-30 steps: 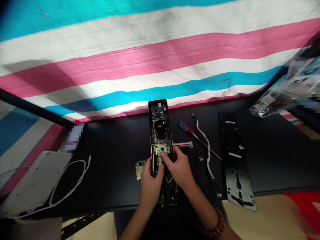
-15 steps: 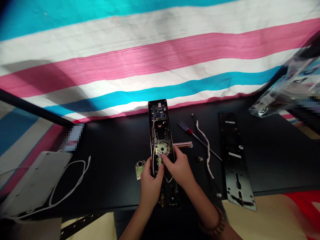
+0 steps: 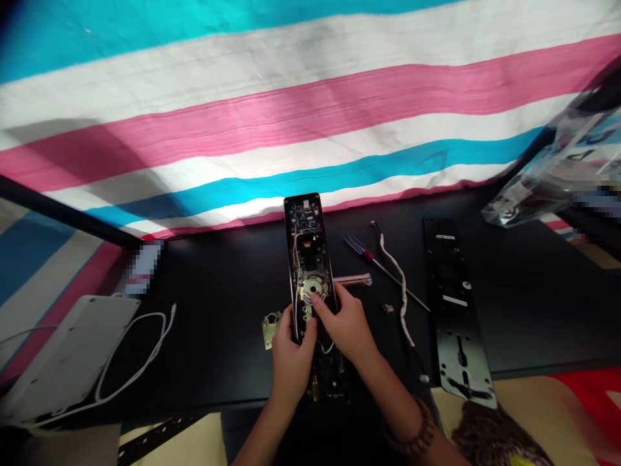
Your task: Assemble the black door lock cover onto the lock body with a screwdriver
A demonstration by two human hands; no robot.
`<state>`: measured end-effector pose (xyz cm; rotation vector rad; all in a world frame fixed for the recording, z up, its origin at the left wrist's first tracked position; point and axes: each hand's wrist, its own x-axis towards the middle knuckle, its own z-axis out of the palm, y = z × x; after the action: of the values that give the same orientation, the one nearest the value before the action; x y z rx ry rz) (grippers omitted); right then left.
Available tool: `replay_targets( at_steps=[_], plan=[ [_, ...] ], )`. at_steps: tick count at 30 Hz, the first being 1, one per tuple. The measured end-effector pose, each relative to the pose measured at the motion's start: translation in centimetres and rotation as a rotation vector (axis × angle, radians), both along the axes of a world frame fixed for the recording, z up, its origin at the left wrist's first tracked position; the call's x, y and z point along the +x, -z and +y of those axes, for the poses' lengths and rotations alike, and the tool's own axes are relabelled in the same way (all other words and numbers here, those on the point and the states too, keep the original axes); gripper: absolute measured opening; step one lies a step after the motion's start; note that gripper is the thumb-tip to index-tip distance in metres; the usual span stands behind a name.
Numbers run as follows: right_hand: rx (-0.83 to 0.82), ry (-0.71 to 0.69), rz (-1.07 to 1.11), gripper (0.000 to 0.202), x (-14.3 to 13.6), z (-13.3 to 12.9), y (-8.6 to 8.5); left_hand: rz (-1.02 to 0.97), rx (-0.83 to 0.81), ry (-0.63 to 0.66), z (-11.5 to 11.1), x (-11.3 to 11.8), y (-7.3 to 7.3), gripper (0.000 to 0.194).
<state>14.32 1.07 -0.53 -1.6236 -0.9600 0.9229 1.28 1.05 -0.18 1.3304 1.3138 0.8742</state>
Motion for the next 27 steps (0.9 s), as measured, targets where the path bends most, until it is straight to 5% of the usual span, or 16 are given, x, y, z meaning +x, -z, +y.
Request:
replay_targets(
  at_steps=[11,19,27],
  plan=[
    [-0.012,0.036,0.047,0.034,-0.28,0.32,-0.13,0.024,-0.002,-0.002,0.07,-0.07,-0.05,0.035],
    [0.011,-0.082,0.027,0.032,0.42,-0.11,0.37,0.014,0.014,-0.006,0.01,-0.13,0.38,0.035],
    [0.019,-0.007,0.028,0.033,-0.3,0.2,0.03,0.02,0.014,0.0,0.14,-0.14,0.15,0.035]
  ],
)
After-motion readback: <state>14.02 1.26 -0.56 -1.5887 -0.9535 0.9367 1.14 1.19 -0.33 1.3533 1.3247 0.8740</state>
